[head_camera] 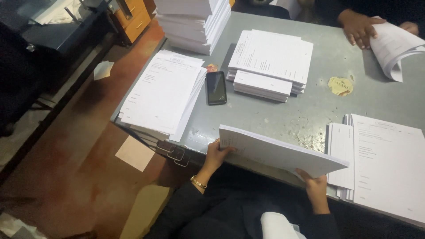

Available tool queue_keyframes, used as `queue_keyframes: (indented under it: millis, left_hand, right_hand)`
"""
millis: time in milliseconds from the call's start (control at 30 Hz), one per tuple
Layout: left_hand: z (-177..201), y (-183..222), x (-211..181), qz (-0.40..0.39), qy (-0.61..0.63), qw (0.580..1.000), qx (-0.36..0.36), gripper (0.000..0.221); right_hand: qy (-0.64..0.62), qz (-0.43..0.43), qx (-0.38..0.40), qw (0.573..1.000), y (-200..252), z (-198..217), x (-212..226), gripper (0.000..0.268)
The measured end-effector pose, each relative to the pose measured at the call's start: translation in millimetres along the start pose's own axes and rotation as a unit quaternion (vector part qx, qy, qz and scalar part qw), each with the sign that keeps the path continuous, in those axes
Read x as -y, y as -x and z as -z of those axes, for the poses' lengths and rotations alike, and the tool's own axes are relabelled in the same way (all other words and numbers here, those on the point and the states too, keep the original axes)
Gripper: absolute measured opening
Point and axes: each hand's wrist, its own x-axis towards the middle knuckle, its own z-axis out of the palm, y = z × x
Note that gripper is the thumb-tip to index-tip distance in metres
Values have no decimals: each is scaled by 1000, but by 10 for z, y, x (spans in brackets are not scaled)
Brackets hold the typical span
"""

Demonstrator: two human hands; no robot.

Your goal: Sorting and organizing stacks of printed documents on a production table.

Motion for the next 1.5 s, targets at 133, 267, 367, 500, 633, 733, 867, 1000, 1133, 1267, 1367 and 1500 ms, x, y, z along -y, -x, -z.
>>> queue_keyframes:
  millis: [133,267,367,500,633,733,867,1000,1133,1267,1367,1500]
  left_hand:
    - [57,14,-171,8,15,1000,12,45]
    - [199,6,-326,63,38,996,41,51]
    - [437,-27,-511,95,-72,989,88,50]
    - [541,25,-562,105,-54,986,119,47]
    - [609,143,-493,216,-18,964,155,47]
    - [677,303,-516,267,47,944,189,48]
    - [725,372,-488,287,111,924,227,52]
    - [704,337,-226,290,262,891,230,51]
    - [705,191,-242,149,525,793,270,92]
    - [452,47,-761,-24,592,753,286,118]
    - [23,-144,-998,-38,577,807,123,123]
    - [-242,-627,-769,-58,503,859,73,77]
  right_hand:
    - [6,20,-20,1000,-95,32,-157,44]
    - [53,9,-4,999,-80,51,22,49]
    - [-24,-166,39,985,118,-142,866,47]
    - [-40,-169,34,984,130,-293,902,49]
    - [-11,-266,8,964,281,-414,942,58]
    - [-59,-312,16,948,421,-427,925,54]
    - [-86,-315,6,945,520,-377,908,53]
    - [-51,-312,5,949,605,-421,1273,58]
    - [10,-334,-18,942,653,-613,2074,57]
    - [-19,-243,20,970,518,-741,2696,57]
    - [-147,-97,-19,984,-382,-720,1563,50]
    - [-128,-66,-11,990,-985,-917,1327,50]
